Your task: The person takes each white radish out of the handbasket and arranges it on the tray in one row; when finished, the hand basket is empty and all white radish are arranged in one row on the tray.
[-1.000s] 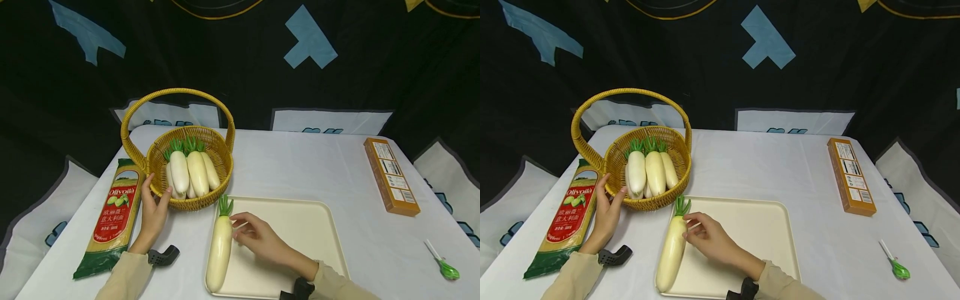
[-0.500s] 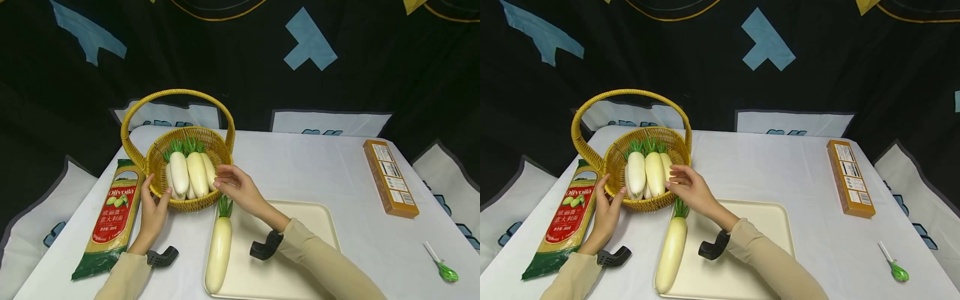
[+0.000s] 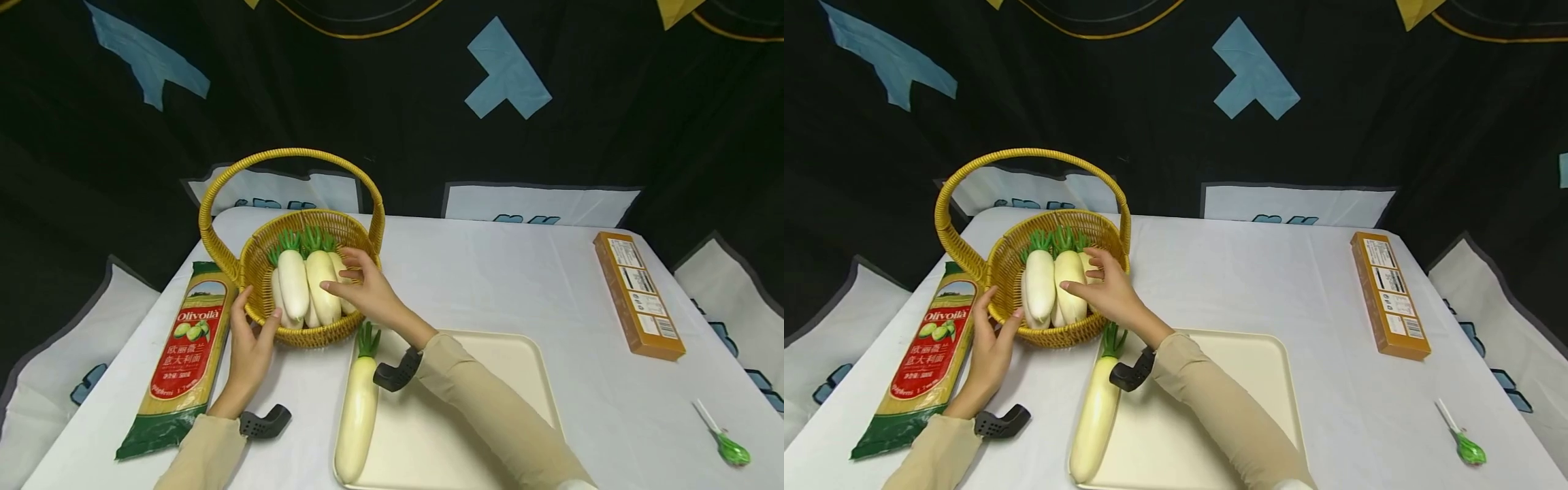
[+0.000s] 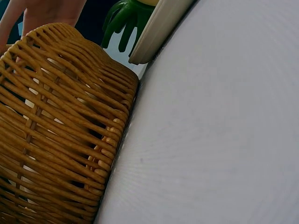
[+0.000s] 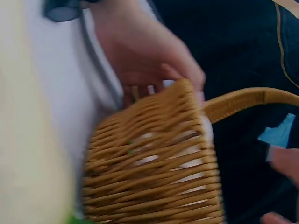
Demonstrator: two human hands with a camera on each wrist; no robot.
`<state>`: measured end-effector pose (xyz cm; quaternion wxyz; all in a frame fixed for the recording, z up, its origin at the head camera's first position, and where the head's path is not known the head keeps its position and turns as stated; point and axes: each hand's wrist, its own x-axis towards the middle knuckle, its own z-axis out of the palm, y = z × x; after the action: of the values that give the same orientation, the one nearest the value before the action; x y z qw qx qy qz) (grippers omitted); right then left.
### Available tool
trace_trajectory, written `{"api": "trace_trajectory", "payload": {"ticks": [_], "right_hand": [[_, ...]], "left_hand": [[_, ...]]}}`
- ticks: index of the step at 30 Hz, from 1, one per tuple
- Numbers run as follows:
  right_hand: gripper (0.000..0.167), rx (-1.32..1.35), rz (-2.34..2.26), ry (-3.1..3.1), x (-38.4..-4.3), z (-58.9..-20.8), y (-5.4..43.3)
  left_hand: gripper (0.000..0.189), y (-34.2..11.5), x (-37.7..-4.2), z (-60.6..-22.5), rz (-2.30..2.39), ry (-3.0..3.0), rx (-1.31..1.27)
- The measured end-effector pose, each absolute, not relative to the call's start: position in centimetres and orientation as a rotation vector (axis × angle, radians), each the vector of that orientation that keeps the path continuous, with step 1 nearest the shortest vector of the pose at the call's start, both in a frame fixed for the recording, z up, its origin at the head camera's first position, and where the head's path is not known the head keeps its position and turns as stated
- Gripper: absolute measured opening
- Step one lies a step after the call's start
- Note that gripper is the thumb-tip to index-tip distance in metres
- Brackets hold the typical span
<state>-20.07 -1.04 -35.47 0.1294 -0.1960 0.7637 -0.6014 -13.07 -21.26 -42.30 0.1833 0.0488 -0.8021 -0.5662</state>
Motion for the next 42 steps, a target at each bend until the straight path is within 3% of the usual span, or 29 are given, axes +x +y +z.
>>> {"api": "trace_trajectory", "payload": {"ticks": [8,28,42], "right_hand": [[0.099,-0.507,-1.337,2.384,-21.4,-34.5,-2.2],[0.101,-0.33,-1.227,2.392,-22.0,-33.6,-3.4],[0.107,-0.413,-1.16,2.519,-21.9,-34.4,-3.5]], "left_hand": [[0.064,-21.4,-13.0,-42.3,-1.587,-2.266,0.14],[0.063,-21.4,-13.2,-42.1,-1.583,-2.262,0.127],[0.064,-21.3,-13.0,-42.3,-1.591,-2.268,0.137]]}}
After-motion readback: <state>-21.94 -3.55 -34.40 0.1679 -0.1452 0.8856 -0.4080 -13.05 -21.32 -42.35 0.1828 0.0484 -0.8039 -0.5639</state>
